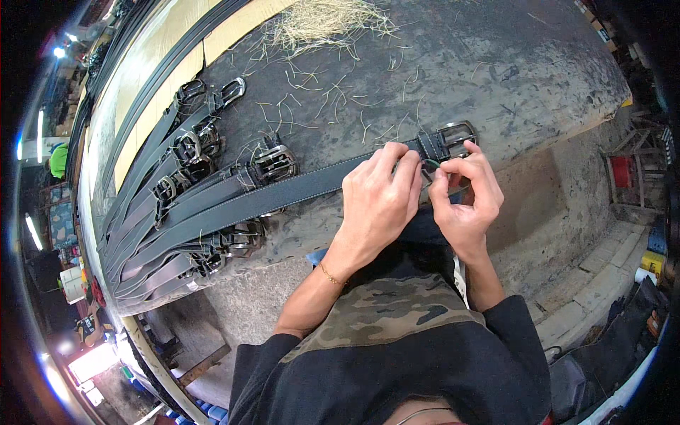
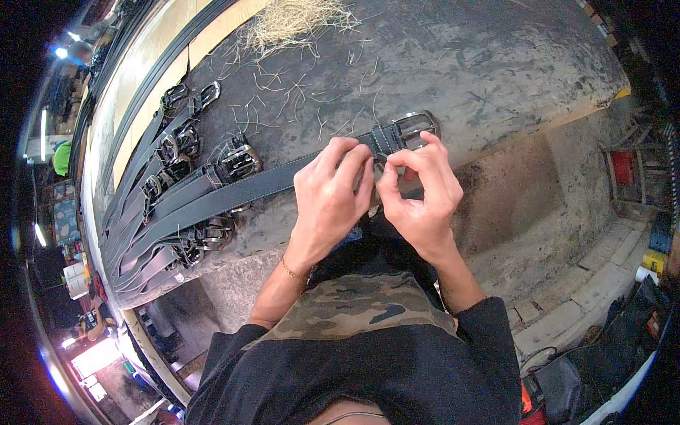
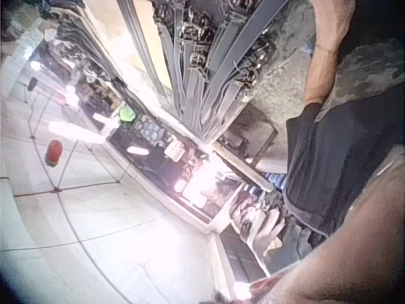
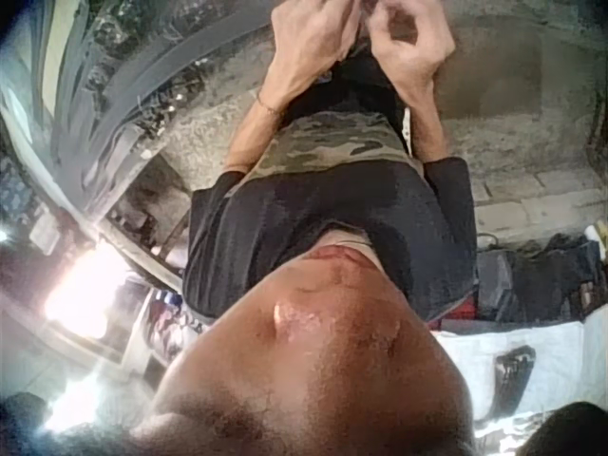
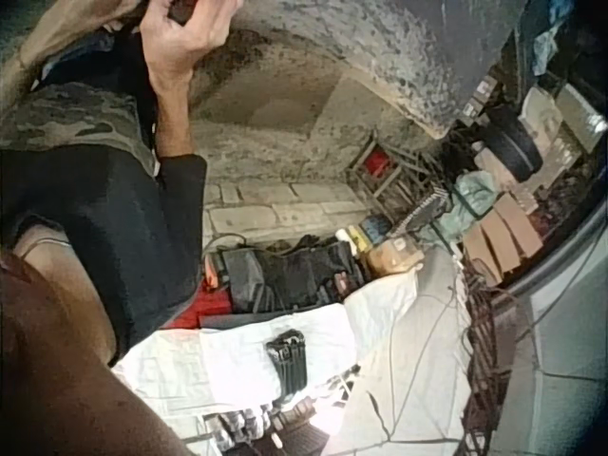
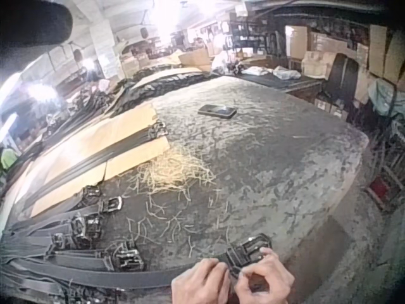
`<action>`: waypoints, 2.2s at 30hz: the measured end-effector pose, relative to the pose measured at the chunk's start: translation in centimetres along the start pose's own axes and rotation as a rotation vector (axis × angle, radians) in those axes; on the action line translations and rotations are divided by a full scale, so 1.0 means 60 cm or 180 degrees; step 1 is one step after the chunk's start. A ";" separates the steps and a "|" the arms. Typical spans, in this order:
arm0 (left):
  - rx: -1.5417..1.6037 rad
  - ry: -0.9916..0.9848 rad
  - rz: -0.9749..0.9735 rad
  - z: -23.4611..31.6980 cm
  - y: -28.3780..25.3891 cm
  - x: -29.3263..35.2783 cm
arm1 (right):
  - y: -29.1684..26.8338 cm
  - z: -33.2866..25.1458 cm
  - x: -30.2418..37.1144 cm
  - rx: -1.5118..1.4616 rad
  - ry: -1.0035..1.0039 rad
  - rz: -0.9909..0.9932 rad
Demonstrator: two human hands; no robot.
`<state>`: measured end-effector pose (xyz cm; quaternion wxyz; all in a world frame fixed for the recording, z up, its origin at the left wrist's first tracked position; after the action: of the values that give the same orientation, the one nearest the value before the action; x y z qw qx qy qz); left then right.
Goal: Manually attaching buckles and finishing the ends of leather belts in a workshop.
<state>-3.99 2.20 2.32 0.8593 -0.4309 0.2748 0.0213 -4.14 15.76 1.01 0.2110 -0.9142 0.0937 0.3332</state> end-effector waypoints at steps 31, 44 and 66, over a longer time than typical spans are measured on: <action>-0.0194 0.0347 -0.0528 0.009 -0.021 0.006 | -0.131 0.090 -0.001 -0.0218 0.1478 0.1281; -0.0103 -0.0034 -0.0804 -0.019 -0.066 0.041 | -0.199 0.120 -0.016 0.0265 0.1076 0.1388; 0.0164 0.0365 0.0138 0.037 -0.077 -0.024 | -0.254 0.268 -0.019 -0.1522 0.1954 0.1324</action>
<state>-2.94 1.23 7.45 0.8522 -0.4031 0.3333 0.0081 -9.44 36.63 -4.41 -0.1157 -0.9556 0.2544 0.0938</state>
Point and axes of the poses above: each hand's wrist, its own x-axis away from the middle knuckle, its own y-axis out of the palm, z = x × y, the point moved 5 cm from there along -x, towards the middle knuckle, and after that the axes turned 1 degree about x, right-handed, at the moved point
